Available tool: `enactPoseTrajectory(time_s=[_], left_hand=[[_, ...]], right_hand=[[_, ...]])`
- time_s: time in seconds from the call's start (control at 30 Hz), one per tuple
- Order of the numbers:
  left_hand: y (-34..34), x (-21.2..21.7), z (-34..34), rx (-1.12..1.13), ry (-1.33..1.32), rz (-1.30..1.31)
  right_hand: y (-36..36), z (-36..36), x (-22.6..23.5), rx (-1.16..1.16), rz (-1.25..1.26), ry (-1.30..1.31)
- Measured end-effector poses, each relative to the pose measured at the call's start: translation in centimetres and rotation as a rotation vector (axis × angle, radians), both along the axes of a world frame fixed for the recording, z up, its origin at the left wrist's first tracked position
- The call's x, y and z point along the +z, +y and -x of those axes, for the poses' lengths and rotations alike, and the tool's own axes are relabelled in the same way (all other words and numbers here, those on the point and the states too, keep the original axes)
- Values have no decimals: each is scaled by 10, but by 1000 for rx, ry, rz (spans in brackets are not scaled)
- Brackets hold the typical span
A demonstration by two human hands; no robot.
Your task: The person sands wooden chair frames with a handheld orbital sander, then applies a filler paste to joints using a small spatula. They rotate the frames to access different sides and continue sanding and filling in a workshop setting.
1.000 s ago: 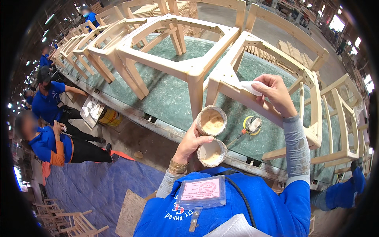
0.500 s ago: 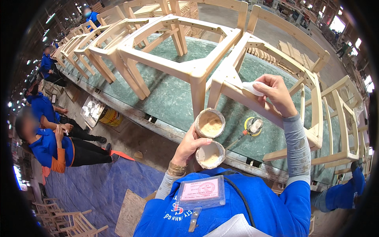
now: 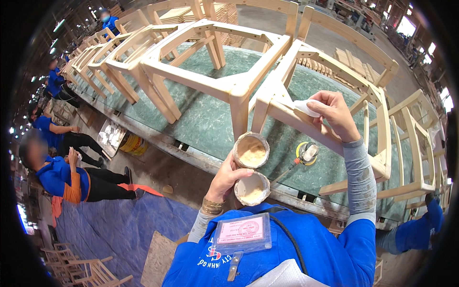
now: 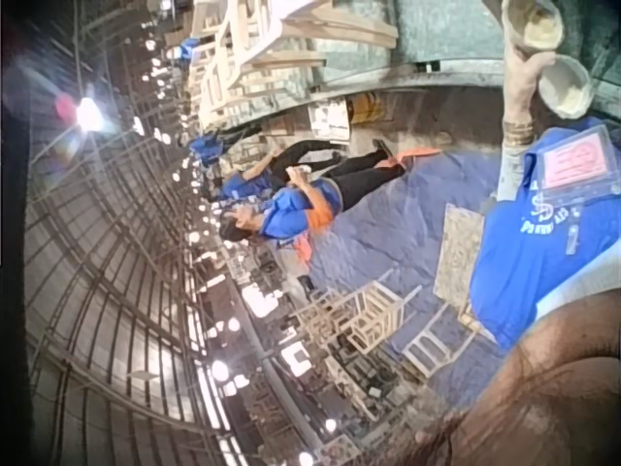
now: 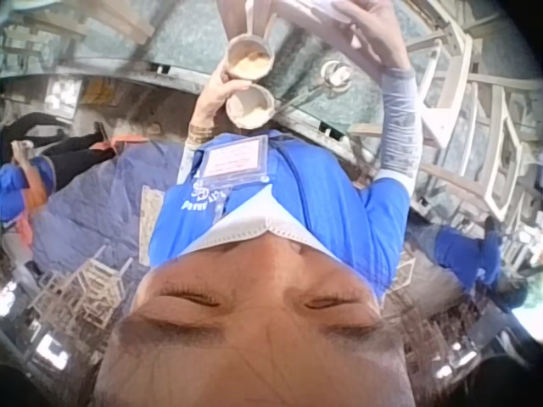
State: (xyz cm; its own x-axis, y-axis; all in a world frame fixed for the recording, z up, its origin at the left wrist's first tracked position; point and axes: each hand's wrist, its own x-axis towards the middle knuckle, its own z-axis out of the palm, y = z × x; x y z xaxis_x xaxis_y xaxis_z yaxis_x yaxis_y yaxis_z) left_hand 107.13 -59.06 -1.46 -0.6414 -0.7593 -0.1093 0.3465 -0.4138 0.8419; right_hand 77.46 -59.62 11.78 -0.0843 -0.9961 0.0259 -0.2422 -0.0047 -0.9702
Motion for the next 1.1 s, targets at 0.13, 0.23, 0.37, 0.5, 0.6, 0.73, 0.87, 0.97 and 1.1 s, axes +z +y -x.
enactPoseTrajectory(time_s=[0.13, 0.23, 0.37, 0.5, 0.6, 0.73, 0.87, 0.97, 1.1], left_hand=[[-1, 1, -1, -3, -15, -6], [-1, 2, 0, 11, -9, -6], [0, 2, 0, 6, -11, -15], [0, 1, -2, 8, -16, -22], [0, 5, -2, 10, -16, -34], [0, 9, -3, 18, -16, -40], [0, 7, -4, 15, -4, -41], [-1, 6, -4, 14, -13, -29], [-2, 8, -4, 7, -20, -19]], right_hand=[[1, 0, 1, -13, 0, 7], [0, 0, 1, -16, 2, 2], [1, 1, 2, -18, 0, 1], [2, 2, 0, -12, 9, 16], [4, 0, 2, 6, -4, 4], [4, -2, 2, 16, -12, -6], [5, -3, 3, 16, -14, -11], [5, -4, 4, 15, -19, -12], [5, -4, 4, 14, -18, -23]])
